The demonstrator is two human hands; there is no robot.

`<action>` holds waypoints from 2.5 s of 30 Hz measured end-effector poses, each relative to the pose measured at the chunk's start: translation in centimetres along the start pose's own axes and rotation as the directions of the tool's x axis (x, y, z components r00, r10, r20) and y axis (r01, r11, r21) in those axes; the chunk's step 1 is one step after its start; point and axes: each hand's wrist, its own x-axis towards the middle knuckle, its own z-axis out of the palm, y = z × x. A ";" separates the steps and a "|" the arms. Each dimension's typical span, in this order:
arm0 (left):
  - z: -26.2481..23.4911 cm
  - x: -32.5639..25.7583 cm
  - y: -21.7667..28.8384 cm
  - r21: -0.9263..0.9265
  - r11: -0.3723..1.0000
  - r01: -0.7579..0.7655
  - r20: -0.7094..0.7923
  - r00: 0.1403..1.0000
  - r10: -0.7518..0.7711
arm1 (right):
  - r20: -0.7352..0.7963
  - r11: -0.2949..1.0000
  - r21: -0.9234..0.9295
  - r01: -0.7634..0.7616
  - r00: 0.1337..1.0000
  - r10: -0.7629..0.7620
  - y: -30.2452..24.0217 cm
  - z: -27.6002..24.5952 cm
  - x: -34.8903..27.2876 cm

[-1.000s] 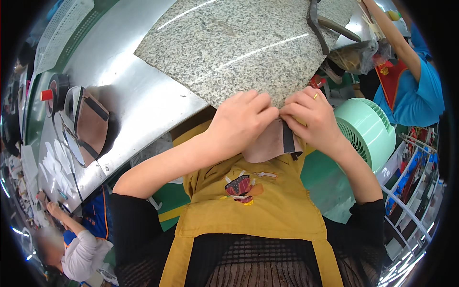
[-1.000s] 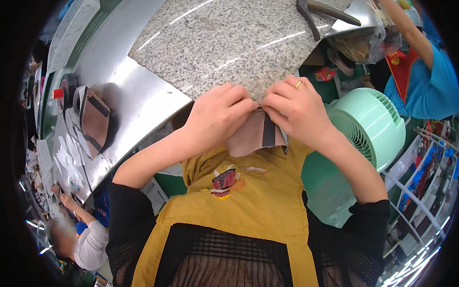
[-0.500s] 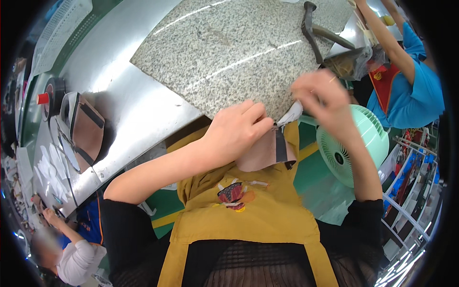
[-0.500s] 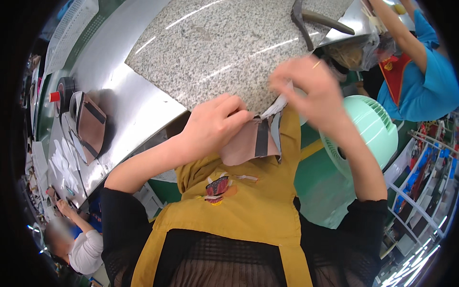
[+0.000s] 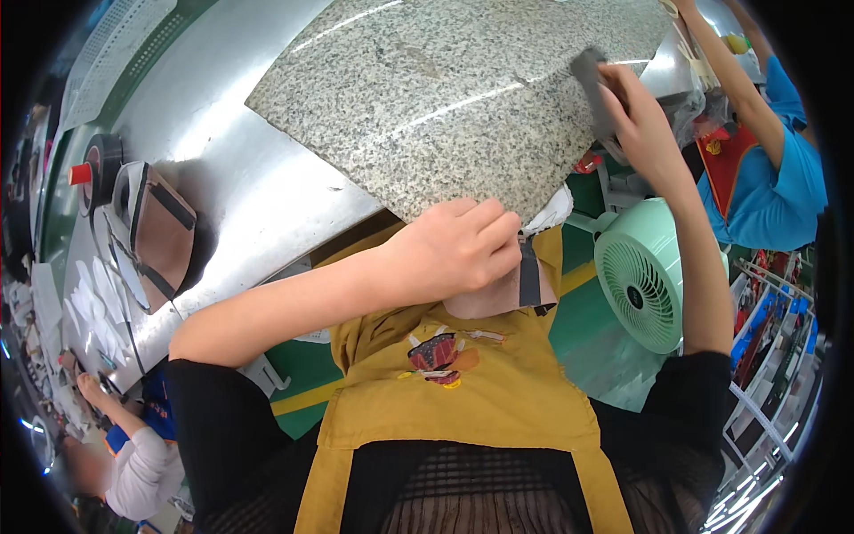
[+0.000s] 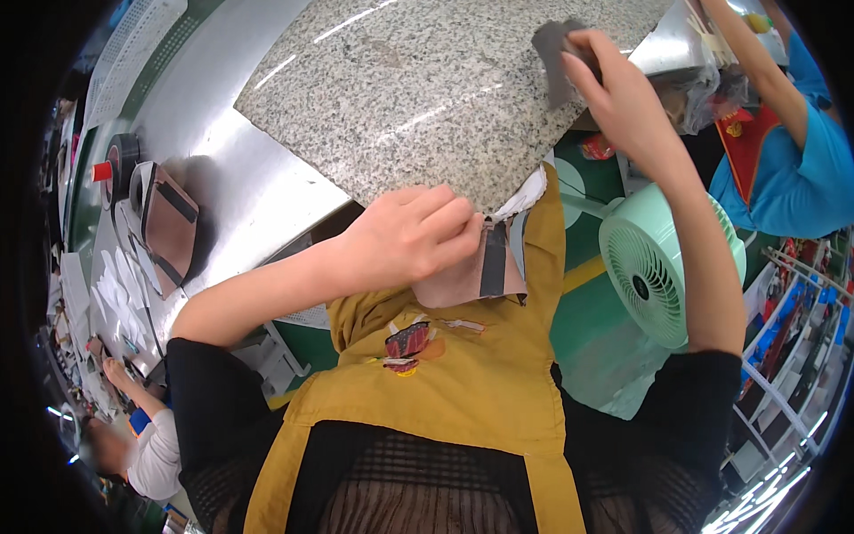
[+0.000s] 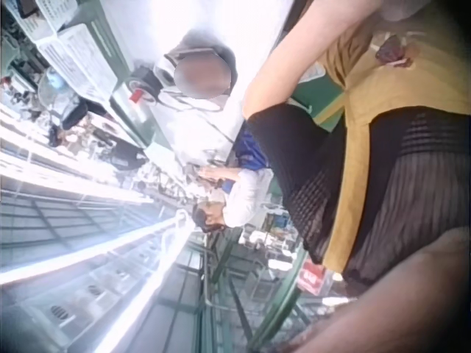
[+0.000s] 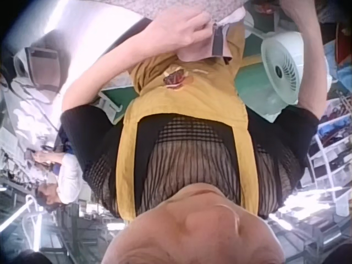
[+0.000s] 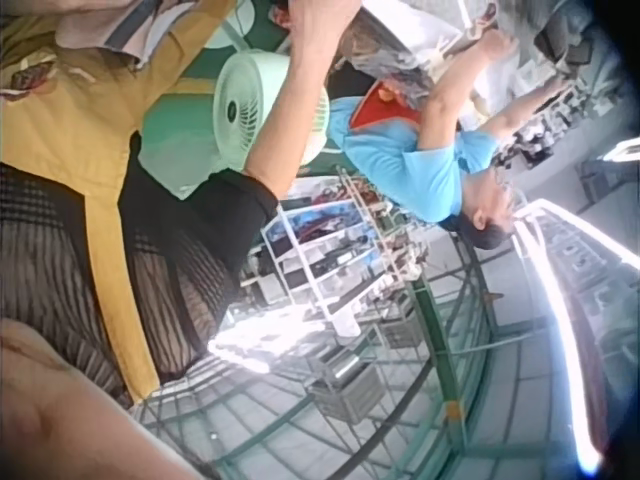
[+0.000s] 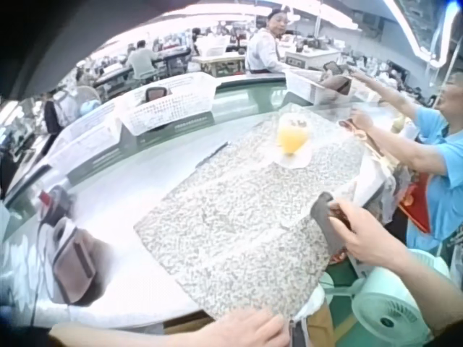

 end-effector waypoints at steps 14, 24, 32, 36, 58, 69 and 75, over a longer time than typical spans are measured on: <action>-0.9 0.4 -1.1 -0.042 0.993 -0.111 0.085 0.990 0.115 | 0.333 0.964 0.232 -0.132 0.942 0.049 -10.2 -1.7 -9.8; -0.5 -0.1 -0.9 0.004 0.999 -0.051 0.055 0.997 0.051 | 0.286 0.990 0.139 0.037 0.955 -0.076 -10.5 -0.9 -10.6; -1.3 -0.6 -1.1 -0.125 0.989 0.081 0.053 0.996 -0.075 | 0.324 0.983 0.182 0.007 0.943 -0.067 -9.6 0.0 -11.1; -1.0 -0.7 -1.0 -0.045 0.999 -0.001 0.030 1.000 0.003 | 0.301 0.988 0.151 -0.044 0.954 -0.003 -10.7 -0.8 -10.7; -1.5 -1.4 -0.4 -0.010 0.984 0.178 0.013 0.984 -0.178 | 0.470 0.992 0.124 -0.016 0.882 -0.044 -10.6 0.3 -9.9; -1.5 -2.1 -0.8 0.080 0.996 0.041 -0.022 0.999 -0.039 | 0.481 0.980 0.192 -0.048 0.875 -0.052 -10.9 0.2 -9.3; -1.2 -2.3 -0.9 0.135 0.991 0.002 -0.042 0.999 0.003 | 0.388 0.970 0.237 -0.050 0.921 -0.047 -12.0 -0.7 -8.7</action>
